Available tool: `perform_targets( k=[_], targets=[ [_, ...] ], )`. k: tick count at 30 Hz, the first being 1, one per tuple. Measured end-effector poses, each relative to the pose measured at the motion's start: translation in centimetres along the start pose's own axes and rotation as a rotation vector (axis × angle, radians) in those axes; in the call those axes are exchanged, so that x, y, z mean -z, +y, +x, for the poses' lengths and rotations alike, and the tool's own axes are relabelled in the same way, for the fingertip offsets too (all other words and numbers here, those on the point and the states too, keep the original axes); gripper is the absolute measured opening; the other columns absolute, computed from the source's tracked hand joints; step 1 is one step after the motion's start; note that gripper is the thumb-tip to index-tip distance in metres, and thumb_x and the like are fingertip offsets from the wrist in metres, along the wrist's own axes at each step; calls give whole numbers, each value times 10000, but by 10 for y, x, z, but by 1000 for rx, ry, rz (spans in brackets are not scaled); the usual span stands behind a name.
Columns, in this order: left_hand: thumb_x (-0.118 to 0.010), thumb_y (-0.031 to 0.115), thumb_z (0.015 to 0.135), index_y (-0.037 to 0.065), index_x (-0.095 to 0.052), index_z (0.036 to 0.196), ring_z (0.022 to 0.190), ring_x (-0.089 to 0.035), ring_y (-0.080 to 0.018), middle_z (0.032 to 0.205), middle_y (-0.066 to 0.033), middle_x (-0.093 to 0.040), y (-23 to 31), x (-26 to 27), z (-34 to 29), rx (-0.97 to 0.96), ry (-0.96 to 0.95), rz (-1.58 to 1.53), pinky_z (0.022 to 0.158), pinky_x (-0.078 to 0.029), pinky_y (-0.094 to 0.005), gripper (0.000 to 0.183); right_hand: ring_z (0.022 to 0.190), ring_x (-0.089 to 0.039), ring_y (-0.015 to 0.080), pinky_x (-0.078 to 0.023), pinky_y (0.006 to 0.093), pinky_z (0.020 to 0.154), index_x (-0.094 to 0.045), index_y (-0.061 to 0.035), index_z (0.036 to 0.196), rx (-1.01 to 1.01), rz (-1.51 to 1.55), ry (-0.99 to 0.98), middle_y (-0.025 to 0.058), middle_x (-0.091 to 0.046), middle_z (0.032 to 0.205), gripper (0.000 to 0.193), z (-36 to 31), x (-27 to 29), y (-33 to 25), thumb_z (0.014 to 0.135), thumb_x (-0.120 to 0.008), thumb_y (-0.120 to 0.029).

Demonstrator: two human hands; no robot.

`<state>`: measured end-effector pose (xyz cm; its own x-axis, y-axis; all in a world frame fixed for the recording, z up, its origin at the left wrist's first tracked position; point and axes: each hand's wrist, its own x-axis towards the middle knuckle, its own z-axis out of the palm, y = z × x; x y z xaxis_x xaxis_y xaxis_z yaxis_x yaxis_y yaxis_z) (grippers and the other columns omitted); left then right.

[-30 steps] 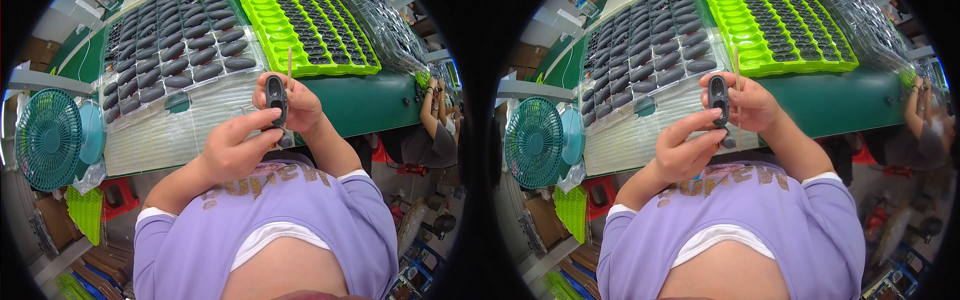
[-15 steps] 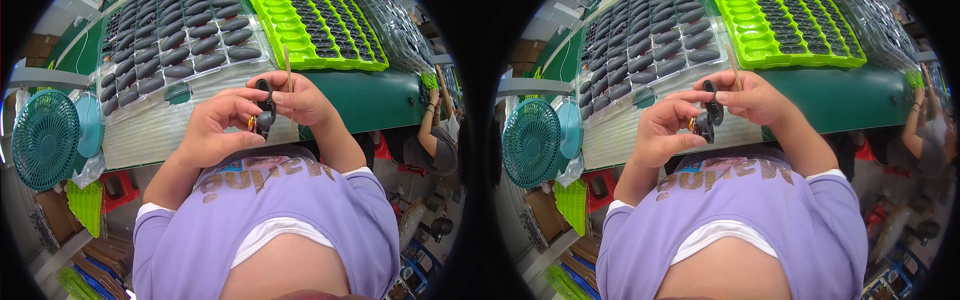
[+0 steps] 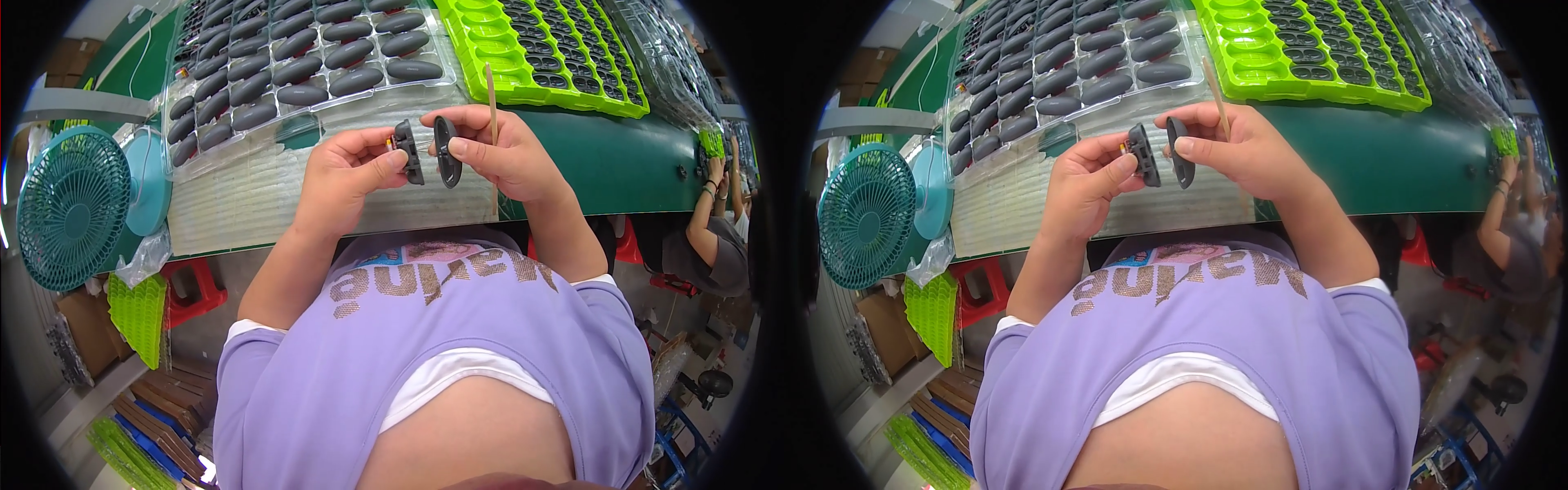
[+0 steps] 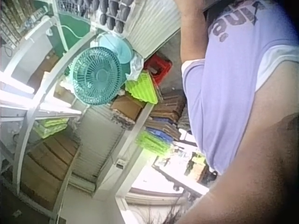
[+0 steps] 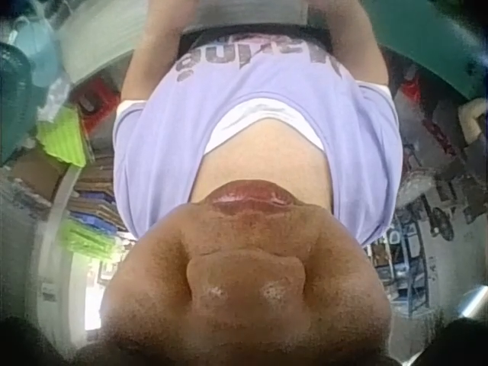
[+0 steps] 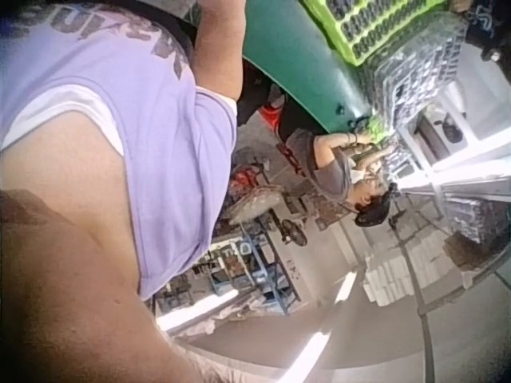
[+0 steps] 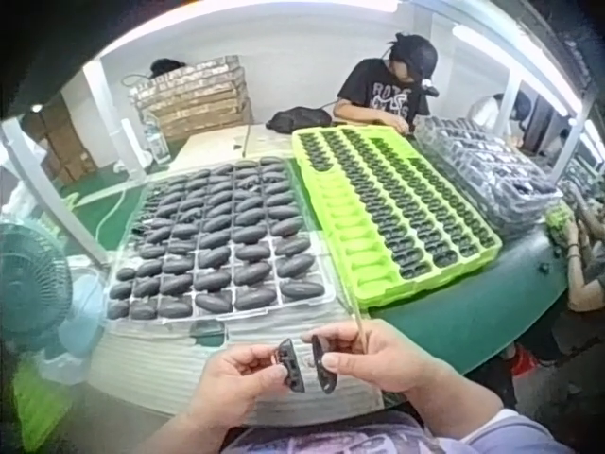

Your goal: The person assembles small electronic housings by inserting batteries and circuit boards into plastic shells, then prying the components into place with a wooden stick.

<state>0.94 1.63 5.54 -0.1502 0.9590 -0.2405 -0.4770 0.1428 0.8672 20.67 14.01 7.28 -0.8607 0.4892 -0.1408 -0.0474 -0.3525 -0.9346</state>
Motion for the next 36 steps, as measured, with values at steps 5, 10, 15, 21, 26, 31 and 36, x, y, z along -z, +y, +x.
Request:
perform_targets(
  k=[5,10,15,21,26,31,36],
  targets=[
    [-633,20,917,-43,-612,1191,914,-690,-186,1069,-138,-683,-4,-5,0,57,39,-1,771,-617,-302,282,990,-629,109,-489,261,890,-553,34,1291,-1,-59,30,82,-671,1100,382,2,-3,2,934,-607,-89],
    [-709,40,868,-54,-636,1121,842,-674,-157,986,-115,-679,-5,-5,0,74,57,-20,739,-608,-293,280,993,-628,110,-495,261,884,-555,41,1284,-17,-95,38,81,-668,1103,372,3,-2,5,933,-603,-75],
    [-716,50,865,-55,-640,1105,815,-674,-154,963,-112,-682,-5,-6,0,88,50,-10,718,-608,-288,273,999,-627,118,-498,273,897,-559,45,1274,-44,-99,34,83,-661,1112,367,3,-3,7,931,-608,-77],
    [-724,65,862,-51,-653,1075,794,-674,-142,922,-102,-686,-5,-7,-1,87,46,-8,700,-607,-279,252,1008,-622,117,-498,279,910,-562,54,1266,-54,-134,34,78,-656,1120,366,3,-3,10,928,-613,-77],
    [-725,67,862,-53,-654,1067,791,-673,-137,914,-99,-686,-6,-7,-1,79,47,-1,697,-606,-275,249,1004,-624,117,-499,279,910,-562,57,1264,-61,-136,36,77,-659,1112,365,3,-4,9,927,-612,-74],
    [-732,67,855,-61,-651,1063,780,-678,-147,909,-110,-689,-6,-7,0,72,61,12,689,-605,-277,258,1005,-631,126,-501,281,906,-562,63,1257,-56,-122,31,92,-663,1109,362,3,-3,11,927,-611,-75],
    [-734,64,852,-63,-649,1061,777,-680,-150,909,-115,-690,-7,-7,0,68,62,18,686,-604,-279,259,1007,-634,132,-501,279,903,-563,64,1256,-65,-125,33,100,-665,1110,361,4,-3,12,927,-610,-76]
  ],
)
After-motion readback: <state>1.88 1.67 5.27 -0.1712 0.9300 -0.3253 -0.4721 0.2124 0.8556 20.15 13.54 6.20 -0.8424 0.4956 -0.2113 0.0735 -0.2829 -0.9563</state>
